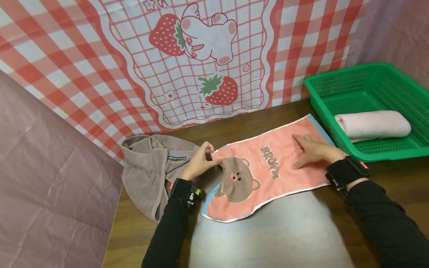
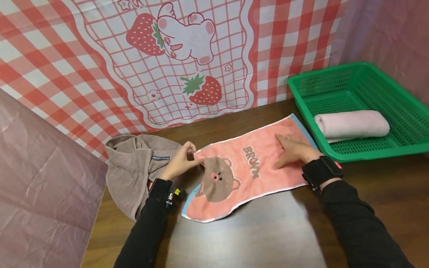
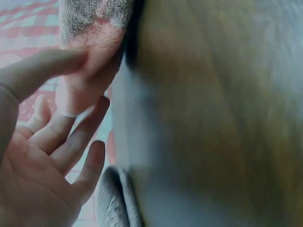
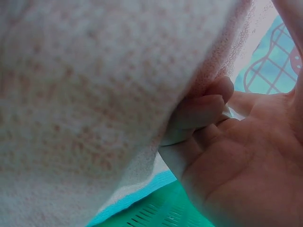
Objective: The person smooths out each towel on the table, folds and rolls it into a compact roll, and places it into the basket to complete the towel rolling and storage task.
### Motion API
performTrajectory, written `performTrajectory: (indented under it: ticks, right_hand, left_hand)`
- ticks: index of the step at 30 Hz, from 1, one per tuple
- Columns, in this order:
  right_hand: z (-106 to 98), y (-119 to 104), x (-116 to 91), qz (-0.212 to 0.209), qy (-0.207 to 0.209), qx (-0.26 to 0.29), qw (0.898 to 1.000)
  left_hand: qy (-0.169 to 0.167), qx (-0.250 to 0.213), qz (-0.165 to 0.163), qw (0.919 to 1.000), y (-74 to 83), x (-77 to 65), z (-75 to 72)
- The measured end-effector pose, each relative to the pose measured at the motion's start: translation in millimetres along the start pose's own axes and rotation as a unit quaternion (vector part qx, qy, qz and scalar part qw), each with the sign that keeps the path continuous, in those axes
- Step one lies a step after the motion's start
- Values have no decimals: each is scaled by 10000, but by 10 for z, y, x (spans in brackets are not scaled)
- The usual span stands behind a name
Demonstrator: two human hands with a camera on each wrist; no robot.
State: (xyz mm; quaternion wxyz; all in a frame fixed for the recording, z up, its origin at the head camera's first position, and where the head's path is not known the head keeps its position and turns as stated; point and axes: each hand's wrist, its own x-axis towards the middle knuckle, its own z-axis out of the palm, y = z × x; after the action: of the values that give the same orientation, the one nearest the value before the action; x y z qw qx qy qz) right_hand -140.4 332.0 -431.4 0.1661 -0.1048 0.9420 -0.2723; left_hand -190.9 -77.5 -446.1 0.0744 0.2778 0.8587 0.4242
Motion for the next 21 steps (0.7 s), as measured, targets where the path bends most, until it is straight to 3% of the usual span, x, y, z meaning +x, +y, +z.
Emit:
performTrajectory:
  ticks: [7, 9, 12, 17, 21]
  right_hand:
    - [-22, -12, -3, 79, -81, -133, 9998]
    - [-26, -10, -1, 90, -83, -171, 9998]
    - [-28, -8, 1, 98, -85, -201, 9997]
    - [-25, -9, -2, 18, -69, -150, 9999]
    - [-18, 3, 5, -31, -49, -229, 9997]
  left_hand:
    - [390, -416, -158, 9982, 87, -131, -244]
    - [378, -543, -169, 9977, 110, -170, -320]
    - [105, -613, -257, 9977, 123, -232, -423]
    - [-345, 42, -700, 9969, 79, -364, -567]
    - [-256, 600, -866, 9941, 32, -464, -661]
